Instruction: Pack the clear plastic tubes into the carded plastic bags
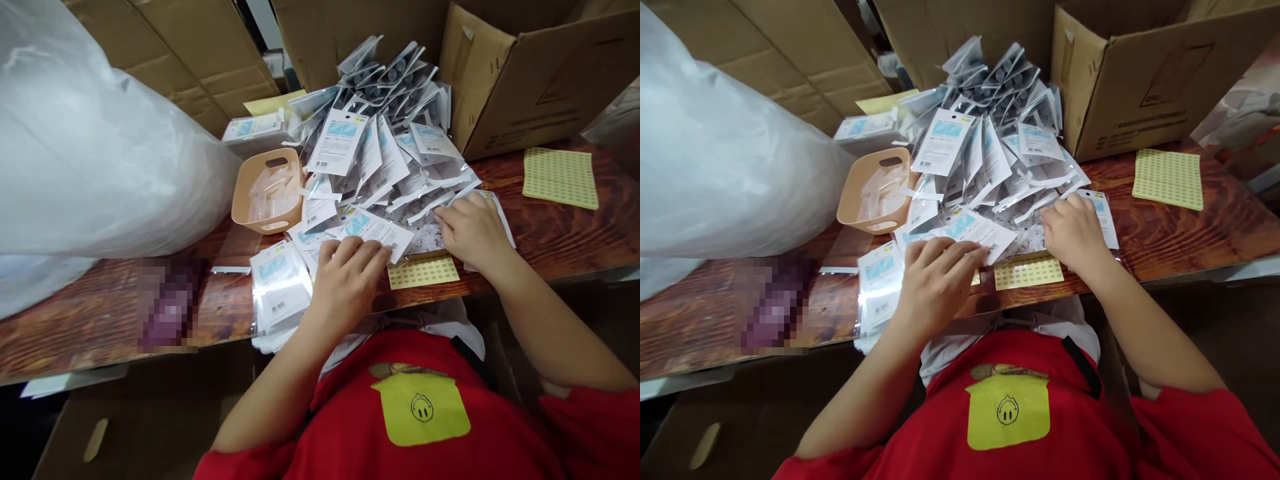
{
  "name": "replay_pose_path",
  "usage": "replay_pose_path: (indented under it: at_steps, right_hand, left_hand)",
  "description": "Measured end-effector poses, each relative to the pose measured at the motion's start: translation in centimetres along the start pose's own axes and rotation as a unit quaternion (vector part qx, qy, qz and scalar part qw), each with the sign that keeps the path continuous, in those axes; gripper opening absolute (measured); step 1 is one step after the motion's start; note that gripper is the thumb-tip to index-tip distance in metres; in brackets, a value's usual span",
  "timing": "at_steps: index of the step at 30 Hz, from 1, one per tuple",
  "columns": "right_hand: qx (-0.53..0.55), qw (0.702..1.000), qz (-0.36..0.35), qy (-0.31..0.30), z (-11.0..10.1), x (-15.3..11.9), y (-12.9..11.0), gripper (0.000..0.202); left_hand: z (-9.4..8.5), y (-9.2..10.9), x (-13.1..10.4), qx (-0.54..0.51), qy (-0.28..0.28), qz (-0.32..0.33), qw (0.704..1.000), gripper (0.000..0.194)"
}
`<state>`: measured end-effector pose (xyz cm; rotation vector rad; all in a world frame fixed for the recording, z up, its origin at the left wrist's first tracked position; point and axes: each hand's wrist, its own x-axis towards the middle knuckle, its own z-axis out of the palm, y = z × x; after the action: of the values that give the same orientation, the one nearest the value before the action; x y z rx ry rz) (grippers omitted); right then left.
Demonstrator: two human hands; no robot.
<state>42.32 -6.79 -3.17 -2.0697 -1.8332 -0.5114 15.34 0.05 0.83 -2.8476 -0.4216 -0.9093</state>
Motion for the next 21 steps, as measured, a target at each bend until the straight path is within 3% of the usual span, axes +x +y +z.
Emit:
replay_pose_path:
  at_steps: [8,15,19,21]
  right_hand:
    - [0.150,0.988,-0.034,-0.035,-0.1,4.3,3.8,0.037]
    - [0.162,0.976,-0.070,-0.130,-0.7,6.8,7.2,0.038]
    - [0.133,0.982,-0.124,-0.059,-3.4,4.8,6.7,0.033]
    - [0.092,0.989,-0.118,-0.016,-4.6,3.2,6.3,0.031]
  left_hand:
    - [-1.1,-2.7,-0.8,0.024,0.052,-0.027,0.998,0.023]
    - [-2.0,-4.4,-2.3,0.011,0.051,-0.062,0.997,0.024]
    - [-2.3,-5.4,-3.2,-0.026,0.048,-0.059,0.997,0.026]
    - [-2.5,-5.3,-3.6,-0.048,0.041,-0.060,0.996,0.027]
